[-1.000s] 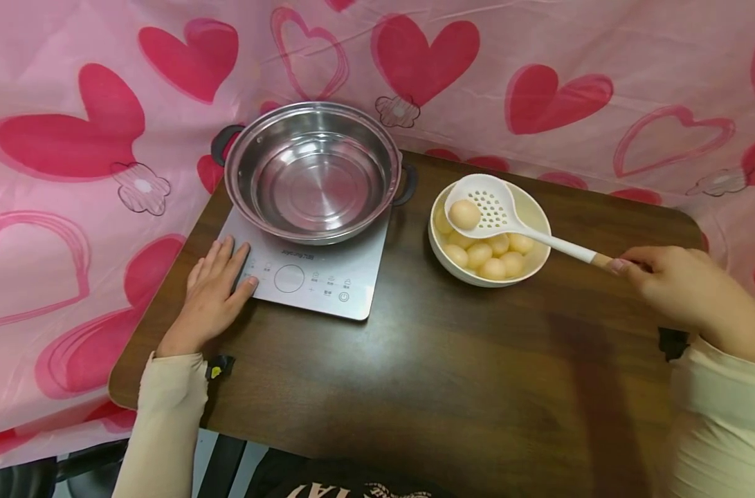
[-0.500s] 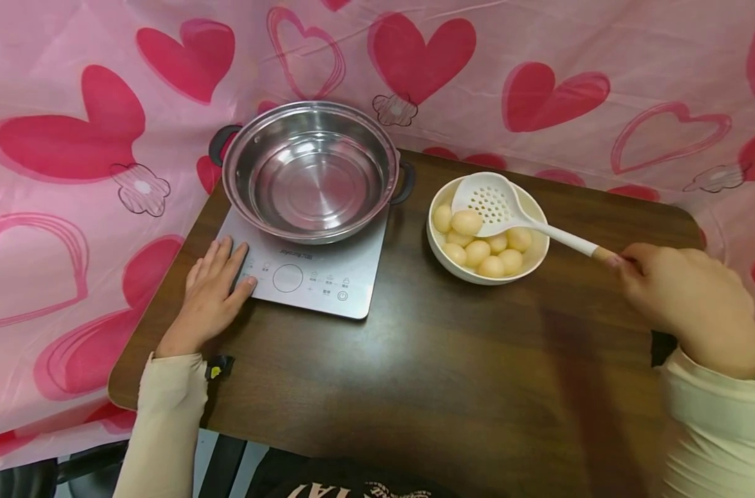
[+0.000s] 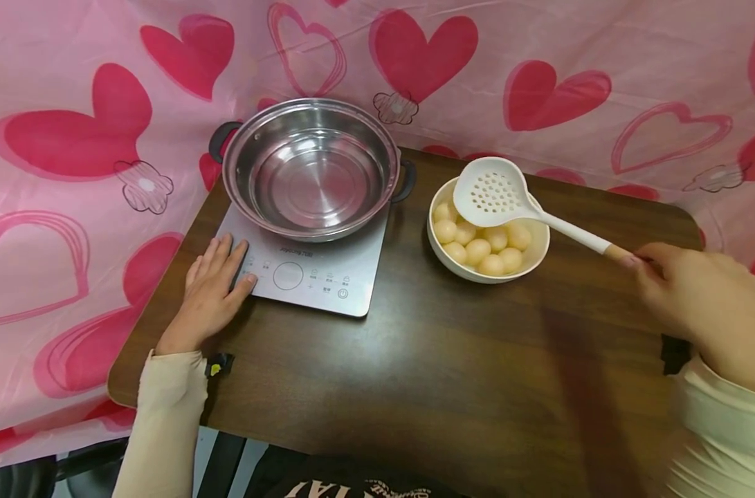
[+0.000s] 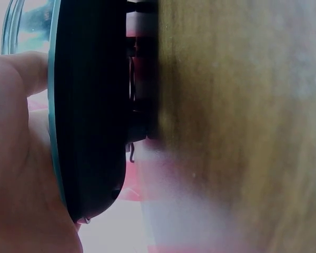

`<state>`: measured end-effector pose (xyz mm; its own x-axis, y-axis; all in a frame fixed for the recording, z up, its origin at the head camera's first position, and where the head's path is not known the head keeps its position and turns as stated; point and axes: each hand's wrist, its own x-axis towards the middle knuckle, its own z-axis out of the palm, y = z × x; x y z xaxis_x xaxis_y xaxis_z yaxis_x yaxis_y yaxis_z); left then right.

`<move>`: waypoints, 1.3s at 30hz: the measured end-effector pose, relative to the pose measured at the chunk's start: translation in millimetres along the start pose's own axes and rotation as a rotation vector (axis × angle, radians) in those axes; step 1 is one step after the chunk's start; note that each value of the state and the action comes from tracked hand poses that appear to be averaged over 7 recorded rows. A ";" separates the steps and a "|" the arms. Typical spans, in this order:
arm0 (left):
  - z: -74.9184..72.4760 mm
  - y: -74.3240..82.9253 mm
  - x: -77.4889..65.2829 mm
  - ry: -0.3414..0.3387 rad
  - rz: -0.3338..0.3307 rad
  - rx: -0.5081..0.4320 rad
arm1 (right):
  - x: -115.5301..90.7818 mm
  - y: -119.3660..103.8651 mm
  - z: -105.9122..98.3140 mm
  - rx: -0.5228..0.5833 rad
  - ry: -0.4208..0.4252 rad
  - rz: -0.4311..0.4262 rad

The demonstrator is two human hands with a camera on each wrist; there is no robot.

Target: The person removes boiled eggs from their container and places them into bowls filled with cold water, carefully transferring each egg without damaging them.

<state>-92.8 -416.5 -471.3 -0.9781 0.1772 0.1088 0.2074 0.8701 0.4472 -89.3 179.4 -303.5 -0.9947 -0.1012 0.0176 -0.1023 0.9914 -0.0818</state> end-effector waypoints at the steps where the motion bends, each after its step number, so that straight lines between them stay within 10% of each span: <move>1: -0.3 -0.1 0.3 0.000 0.000 0.001 | -0.3 0.2 0.3 0.005 -0.001 -0.011; 12: -0.7 -0.6 1.9 0.004 0.006 0.006 | -1.1 -3.3 12.6 0.028 -0.019 -0.055; 25: -0.9 3.0 3.3 0.004 0.012 0.016 | -41.2 21.2 52.8 0.242 0.447 0.040; 39: -2.0 3.7 -1.2 -0.001 0.003 0.012 | -67.3 36.1 82.8 0.395 0.336 0.241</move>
<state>-90.8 -414.4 -468.0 -0.9774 0.1804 0.1099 0.2105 0.8751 0.4357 -26.8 215.1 -390.1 -0.9395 0.2196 0.2628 0.0668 0.8701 -0.4882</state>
